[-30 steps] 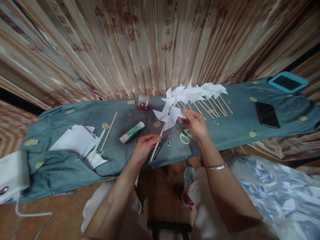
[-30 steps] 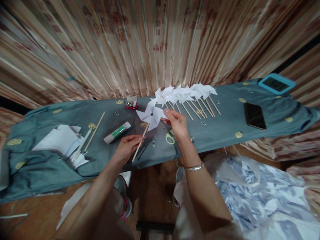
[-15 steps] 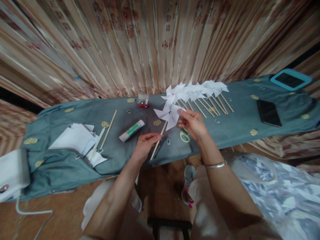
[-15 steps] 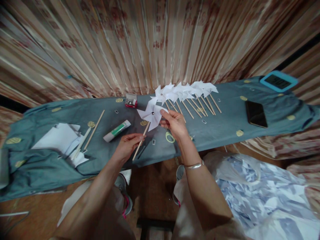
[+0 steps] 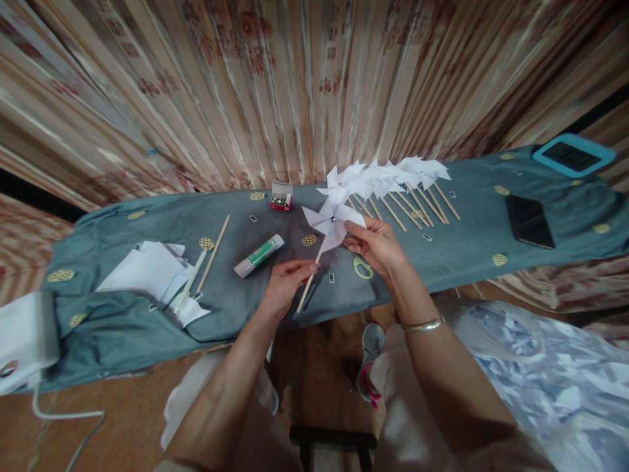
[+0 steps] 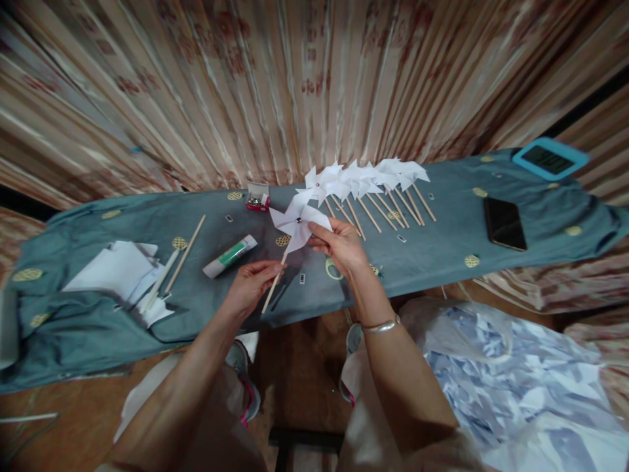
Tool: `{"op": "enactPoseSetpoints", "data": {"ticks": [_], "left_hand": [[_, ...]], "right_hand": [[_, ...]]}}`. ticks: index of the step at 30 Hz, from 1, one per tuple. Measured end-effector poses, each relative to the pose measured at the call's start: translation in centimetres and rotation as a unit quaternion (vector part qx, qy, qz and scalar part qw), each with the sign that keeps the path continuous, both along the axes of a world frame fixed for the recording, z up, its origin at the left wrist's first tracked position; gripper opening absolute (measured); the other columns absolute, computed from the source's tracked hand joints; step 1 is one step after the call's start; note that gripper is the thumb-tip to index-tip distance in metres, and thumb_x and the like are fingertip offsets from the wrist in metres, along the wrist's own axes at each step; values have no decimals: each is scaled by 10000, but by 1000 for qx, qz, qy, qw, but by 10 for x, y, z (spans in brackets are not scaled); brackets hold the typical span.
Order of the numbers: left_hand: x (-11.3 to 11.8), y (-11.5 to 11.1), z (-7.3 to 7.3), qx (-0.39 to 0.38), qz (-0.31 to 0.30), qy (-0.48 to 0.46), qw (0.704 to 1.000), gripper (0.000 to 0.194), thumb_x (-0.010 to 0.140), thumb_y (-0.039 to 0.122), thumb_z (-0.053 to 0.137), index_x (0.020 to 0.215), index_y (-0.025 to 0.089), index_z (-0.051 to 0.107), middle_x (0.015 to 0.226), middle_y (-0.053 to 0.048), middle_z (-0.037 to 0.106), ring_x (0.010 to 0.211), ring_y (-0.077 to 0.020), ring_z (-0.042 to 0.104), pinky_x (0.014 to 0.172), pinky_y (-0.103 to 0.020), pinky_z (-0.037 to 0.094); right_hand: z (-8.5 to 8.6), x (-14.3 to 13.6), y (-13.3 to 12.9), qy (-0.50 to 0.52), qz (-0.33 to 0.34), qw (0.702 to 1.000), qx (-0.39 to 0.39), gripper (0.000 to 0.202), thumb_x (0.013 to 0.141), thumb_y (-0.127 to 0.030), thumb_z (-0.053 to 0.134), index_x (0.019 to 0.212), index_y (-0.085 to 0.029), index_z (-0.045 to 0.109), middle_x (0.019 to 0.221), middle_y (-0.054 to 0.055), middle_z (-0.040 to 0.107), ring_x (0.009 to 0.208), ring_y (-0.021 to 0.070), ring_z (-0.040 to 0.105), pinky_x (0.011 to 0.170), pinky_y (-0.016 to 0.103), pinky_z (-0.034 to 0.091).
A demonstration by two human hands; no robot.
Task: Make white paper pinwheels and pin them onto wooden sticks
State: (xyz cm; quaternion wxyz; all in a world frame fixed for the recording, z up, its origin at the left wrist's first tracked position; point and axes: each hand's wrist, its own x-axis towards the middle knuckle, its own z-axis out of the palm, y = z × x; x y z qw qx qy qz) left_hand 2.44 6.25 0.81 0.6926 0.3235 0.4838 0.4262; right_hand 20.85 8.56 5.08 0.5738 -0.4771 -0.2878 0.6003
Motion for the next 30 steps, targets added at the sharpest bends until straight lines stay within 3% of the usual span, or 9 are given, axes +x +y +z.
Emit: {"op": "enactPoseSetpoints", "data": {"ticks": [9,30], "left_hand": [[1,1,1,2,3,-3,1000,335,426,350,894,668,152,772,614,-20,692,559,-88,554,590,-207,422],[0,-1,2,10,4,5,1000,309,454,347,885,671,158,770,627,-20,691,578,-96,557,610,-219,428]], "right_hand": [[0,-3,-1,-6,12,1000,-8,423,365,-317,937,713,-175,745,636,-23,717,475,70,615,392,129,484],[-5,-16,0,-68,15,998,-4,446,357,-417,920,668,-178,706,600,-16,694,541,98,603,476,190,410]]}}
